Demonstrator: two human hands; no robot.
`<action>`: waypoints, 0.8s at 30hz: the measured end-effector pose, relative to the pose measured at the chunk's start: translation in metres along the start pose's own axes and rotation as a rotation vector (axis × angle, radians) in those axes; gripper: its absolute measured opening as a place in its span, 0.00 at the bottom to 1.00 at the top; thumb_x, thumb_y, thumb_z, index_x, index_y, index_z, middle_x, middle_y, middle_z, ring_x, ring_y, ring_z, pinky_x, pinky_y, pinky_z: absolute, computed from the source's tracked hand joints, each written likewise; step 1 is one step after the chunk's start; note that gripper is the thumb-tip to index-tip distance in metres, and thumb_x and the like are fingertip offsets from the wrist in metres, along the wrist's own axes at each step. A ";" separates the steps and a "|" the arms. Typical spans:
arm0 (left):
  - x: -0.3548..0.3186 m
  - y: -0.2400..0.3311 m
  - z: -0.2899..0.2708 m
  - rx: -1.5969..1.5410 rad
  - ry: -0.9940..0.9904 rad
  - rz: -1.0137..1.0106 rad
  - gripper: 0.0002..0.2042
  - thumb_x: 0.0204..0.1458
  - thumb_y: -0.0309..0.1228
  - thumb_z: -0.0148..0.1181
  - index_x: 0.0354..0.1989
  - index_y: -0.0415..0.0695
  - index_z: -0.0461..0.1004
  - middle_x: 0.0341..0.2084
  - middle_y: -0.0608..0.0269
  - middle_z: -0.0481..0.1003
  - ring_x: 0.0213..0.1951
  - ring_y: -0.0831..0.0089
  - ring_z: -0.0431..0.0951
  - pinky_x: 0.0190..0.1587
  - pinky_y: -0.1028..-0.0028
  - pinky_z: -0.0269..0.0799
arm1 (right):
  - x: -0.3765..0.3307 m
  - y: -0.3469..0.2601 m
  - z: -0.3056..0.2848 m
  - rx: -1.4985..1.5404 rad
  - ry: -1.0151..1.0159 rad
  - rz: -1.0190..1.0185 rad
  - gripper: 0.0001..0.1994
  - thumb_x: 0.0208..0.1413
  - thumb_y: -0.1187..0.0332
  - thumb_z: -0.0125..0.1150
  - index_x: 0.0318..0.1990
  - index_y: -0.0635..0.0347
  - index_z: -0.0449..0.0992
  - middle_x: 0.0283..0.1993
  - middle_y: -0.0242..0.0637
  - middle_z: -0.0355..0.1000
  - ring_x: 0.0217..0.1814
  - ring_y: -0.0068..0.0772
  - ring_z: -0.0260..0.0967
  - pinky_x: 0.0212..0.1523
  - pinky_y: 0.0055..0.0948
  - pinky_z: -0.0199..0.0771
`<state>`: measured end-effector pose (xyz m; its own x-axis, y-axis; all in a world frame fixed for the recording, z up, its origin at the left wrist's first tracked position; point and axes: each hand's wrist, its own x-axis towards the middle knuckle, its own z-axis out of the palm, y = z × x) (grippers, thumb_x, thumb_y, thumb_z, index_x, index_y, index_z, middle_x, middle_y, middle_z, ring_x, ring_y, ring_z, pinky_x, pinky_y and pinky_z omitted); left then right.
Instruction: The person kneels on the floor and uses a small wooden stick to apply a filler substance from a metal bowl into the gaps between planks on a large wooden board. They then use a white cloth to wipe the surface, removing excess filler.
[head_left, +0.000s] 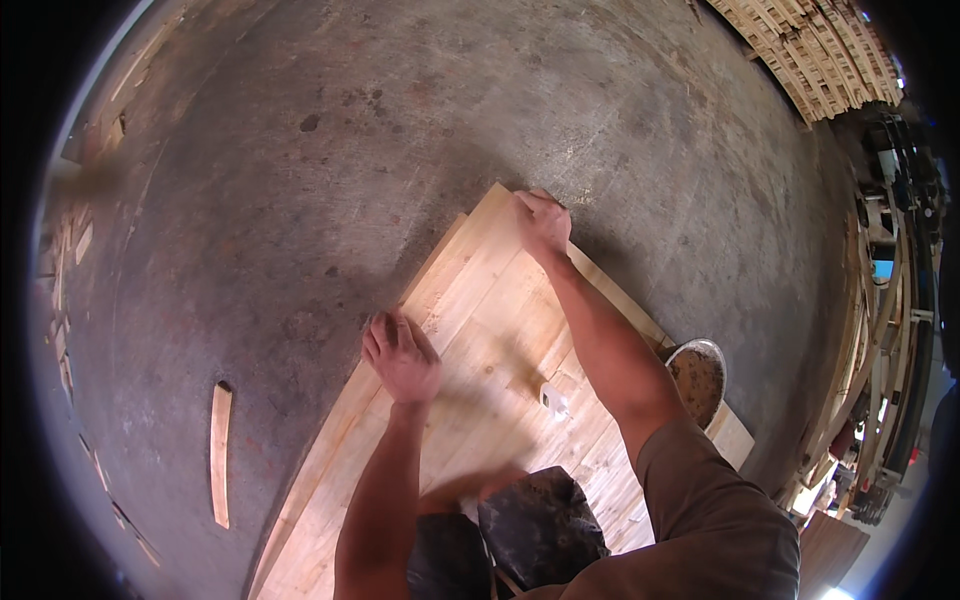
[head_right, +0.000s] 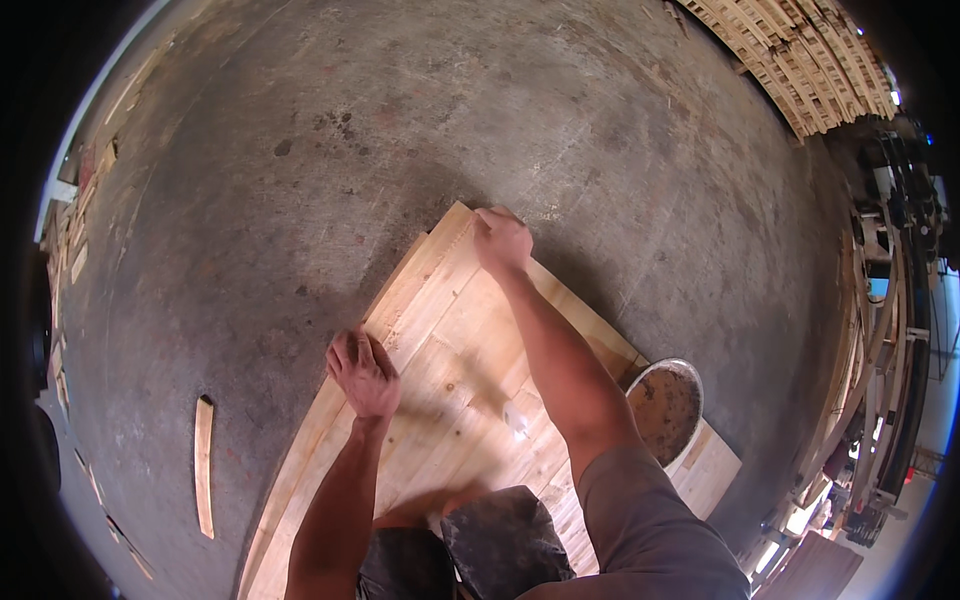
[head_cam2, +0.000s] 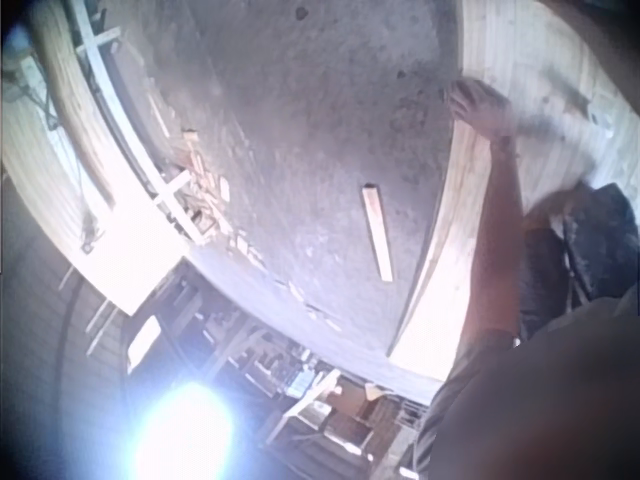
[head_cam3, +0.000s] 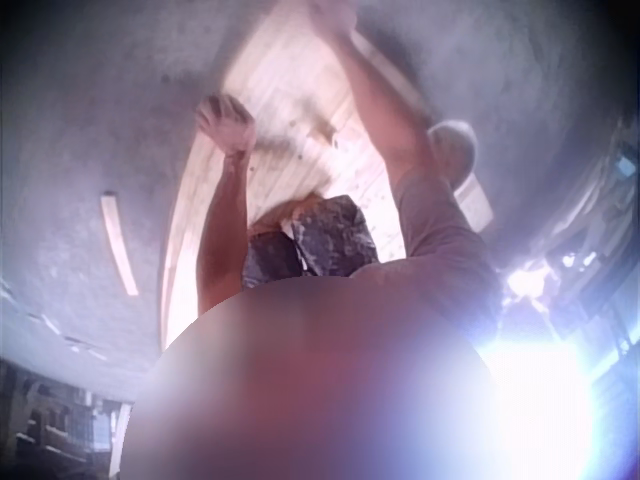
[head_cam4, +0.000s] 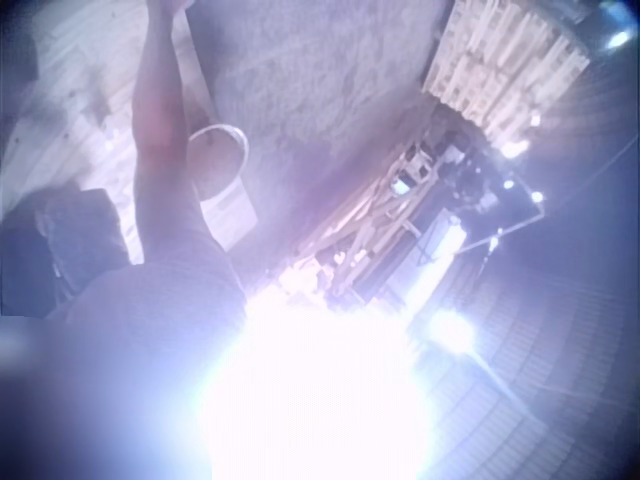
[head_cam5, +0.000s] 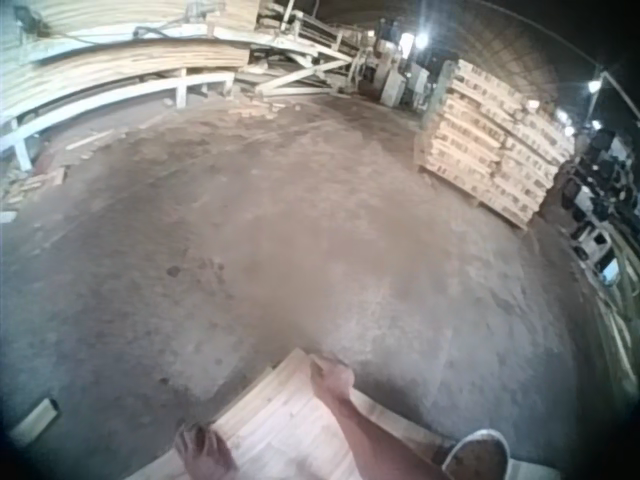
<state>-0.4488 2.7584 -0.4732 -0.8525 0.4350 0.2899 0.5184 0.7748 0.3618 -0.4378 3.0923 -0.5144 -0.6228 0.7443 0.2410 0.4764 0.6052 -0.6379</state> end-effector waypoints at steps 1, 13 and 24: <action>0.001 -0.001 0.004 -0.037 0.007 -0.010 0.20 0.67 0.32 0.61 0.64 0.38 0.80 0.59 0.45 0.76 0.60 0.43 0.75 0.66 0.44 0.66 | -0.001 -0.001 0.001 -0.021 -0.051 0.029 0.11 0.68 0.60 0.67 0.50 0.48 0.92 0.51 0.35 0.86 0.52 0.51 0.85 0.54 0.47 0.85; 0.006 -0.006 0.004 -0.096 0.014 0.003 0.16 0.64 0.26 0.61 0.58 0.36 0.82 0.57 0.45 0.79 0.57 0.44 0.78 0.61 0.49 0.70 | -0.045 -0.050 -0.017 -0.447 -0.465 -0.297 0.39 0.77 0.59 0.57 0.85 0.71 0.49 0.90 0.66 0.43 0.94 0.65 0.36 0.91 0.62 0.43; 0.006 -0.006 0.004 -0.091 0.015 0.009 0.16 0.64 0.26 0.60 0.58 0.35 0.82 0.56 0.44 0.80 0.56 0.44 0.78 0.60 0.49 0.69 | 0.035 -0.080 -0.008 -0.579 -0.510 -0.019 0.48 0.81 0.33 0.35 0.89 0.64 0.35 0.94 0.60 0.25 0.96 0.65 0.25 0.92 0.61 0.22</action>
<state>-0.4575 2.7582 -0.4771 -0.8472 0.4341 0.3064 0.5303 0.7258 0.4382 -0.4922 3.0722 -0.4492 -0.7761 0.5950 -0.2089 0.6241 0.7722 -0.1192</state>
